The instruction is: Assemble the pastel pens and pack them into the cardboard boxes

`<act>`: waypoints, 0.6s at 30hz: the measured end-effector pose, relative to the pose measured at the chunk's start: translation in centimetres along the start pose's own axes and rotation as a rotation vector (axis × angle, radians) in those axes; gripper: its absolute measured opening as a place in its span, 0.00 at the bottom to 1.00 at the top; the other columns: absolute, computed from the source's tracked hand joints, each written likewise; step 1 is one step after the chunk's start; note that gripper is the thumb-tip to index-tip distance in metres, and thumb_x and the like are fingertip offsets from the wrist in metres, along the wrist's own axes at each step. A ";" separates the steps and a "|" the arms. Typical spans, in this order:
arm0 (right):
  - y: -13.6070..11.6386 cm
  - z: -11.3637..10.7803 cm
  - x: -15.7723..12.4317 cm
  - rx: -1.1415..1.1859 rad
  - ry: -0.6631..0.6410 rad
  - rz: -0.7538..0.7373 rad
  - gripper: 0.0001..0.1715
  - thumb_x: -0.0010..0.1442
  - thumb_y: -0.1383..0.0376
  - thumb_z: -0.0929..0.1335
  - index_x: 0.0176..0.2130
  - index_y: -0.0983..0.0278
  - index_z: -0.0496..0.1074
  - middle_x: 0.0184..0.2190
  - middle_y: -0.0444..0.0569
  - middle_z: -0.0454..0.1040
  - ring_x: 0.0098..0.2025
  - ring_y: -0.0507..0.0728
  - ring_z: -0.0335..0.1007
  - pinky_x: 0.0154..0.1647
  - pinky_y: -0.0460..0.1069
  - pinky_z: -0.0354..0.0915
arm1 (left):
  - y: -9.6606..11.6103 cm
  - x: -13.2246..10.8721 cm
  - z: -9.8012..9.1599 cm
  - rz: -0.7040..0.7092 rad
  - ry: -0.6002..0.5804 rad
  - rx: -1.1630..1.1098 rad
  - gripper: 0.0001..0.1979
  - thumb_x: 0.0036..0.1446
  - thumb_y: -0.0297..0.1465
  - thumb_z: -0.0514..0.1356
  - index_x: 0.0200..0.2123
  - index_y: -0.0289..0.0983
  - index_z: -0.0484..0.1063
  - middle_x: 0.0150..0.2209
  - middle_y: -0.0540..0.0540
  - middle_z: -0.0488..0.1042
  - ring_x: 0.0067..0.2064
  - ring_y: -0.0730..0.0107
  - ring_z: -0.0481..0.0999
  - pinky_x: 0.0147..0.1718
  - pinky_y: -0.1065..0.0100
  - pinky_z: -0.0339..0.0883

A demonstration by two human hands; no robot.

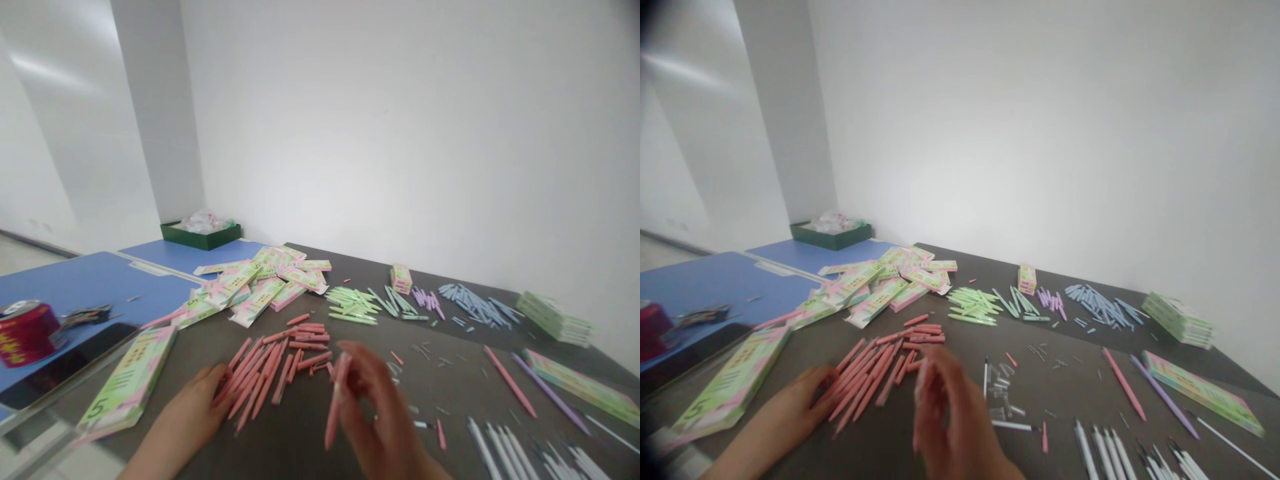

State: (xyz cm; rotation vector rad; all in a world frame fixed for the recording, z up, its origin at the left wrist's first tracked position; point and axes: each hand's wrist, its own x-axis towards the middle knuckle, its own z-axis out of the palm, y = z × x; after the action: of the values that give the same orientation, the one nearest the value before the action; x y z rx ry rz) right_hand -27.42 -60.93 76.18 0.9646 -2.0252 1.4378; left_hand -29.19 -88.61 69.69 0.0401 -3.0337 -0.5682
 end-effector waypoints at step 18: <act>5.6 -7.7 -1.8 0.777 0.569 0.732 0.26 0.44 0.62 0.75 0.41 0.60 0.64 0.25 0.41 0.73 0.22 0.48 0.65 0.22 0.42 0.64 | -3.2 1.1 2.1 0.121 0.152 -0.043 0.11 0.51 0.36 0.53 0.36 0.42 0.72 0.39 0.43 0.77 0.41 0.57 0.75 0.43 0.62 0.66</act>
State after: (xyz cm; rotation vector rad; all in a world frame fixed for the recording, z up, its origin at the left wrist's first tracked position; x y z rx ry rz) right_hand -30.73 -52.11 74.09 -0.0552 -1.4143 2.6172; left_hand -30.36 -90.86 66.61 -0.0974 -2.8520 -0.5912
